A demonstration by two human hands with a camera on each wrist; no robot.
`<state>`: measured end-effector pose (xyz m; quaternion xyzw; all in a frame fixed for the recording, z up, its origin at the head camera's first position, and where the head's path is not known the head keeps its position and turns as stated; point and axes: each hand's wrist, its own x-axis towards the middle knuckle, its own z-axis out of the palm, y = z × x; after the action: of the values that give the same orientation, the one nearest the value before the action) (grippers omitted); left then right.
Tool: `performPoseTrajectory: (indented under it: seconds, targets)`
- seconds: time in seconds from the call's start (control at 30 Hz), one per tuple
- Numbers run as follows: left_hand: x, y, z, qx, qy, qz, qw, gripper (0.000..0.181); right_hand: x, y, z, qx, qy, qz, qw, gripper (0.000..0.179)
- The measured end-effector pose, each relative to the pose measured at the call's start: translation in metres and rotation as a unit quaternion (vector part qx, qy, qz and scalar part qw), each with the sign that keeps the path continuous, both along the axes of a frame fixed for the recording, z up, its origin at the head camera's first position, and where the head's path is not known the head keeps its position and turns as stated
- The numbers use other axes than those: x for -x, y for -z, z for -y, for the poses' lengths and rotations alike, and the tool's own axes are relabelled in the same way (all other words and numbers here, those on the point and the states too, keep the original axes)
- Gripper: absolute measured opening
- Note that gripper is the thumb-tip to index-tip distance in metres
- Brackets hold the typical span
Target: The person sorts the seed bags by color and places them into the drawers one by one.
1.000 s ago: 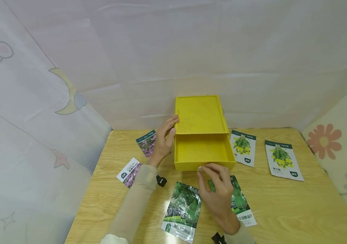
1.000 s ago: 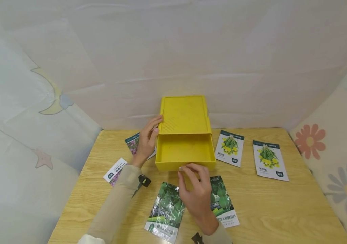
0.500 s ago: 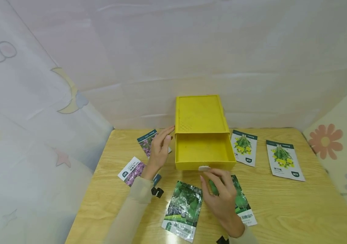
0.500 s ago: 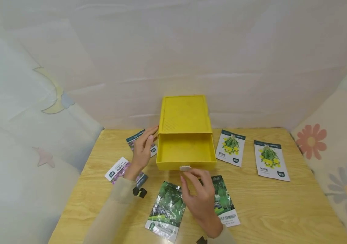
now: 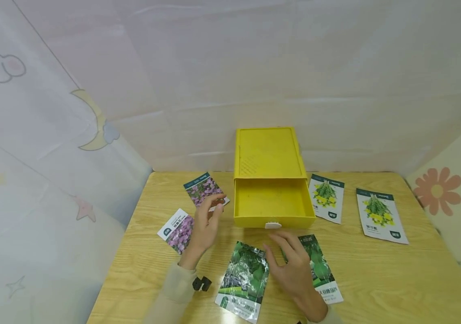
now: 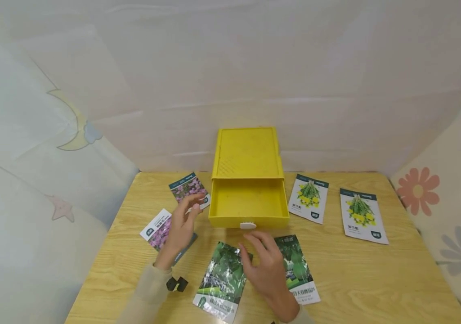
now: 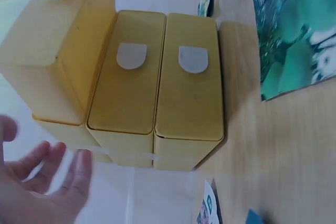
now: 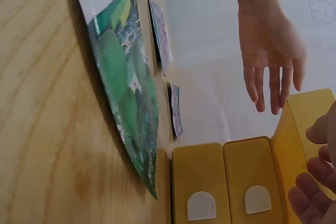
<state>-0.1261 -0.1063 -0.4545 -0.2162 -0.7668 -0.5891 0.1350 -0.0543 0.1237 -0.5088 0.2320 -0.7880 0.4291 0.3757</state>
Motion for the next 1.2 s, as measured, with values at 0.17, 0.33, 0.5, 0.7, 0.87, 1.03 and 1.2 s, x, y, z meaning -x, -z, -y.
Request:
performPoseTrajectory:
  seconds: [0.17, 0.33, 0.5, 0.7, 0.87, 1.03, 1.2]
  targets:
    - [-0.014, 0.027, 0.007, 0.034, -0.022, 0.050, 0.9979, 0.033, -0.004, 0.012, -0.002, -0.034, 0.011, 0.102, 0.9941, 0.041]
    - [-0.029, 0.046, 0.012, 0.054, -0.034, 0.085, 0.9943, 0.035, -0.007, 0.024, -0.003, -0.085, 0.034, 0.208, 0.9740, 0.049]
    - [-0.048, 0.057, 0.014, 0.087, -0.033, 0.134, 0.9865, 0.041, -0.007, 0.030, -0.004, -0.112, 0.032, 0.246, 0.9623, 0.053]
    - [-0.071, 0.067, 0.013, 0.149, -0.024, 0.177, 0.9725, 0.054, -0.006, 0.037, -0.006, -0.131, 0.031, 0.290, 0.9474, 0.056]
    - [-0.089, 0.075, 0.013, 0.233, -0.024, 0.194, 0.9528, 0.065, -0.006, 0.040, -0.006, -0.150, 0.013, 0.336, 0.9299, 0.060]
    - [-0.103, 0.080, 0.012, 0.294, -0.030, 0.224, 0.9285, 0.074, -0.007, 0.043, -0.005, -0.167, -0.009, 0.380, 0.9099, 0.066]
    - [-0.112, 0.080, 0.011, 0.341, -0.026, 0.234, 0.9101, 0.080, -0.005, 0.046, -0.005, -0.178, -0.018, 0.386, 0.9047, 0.070]
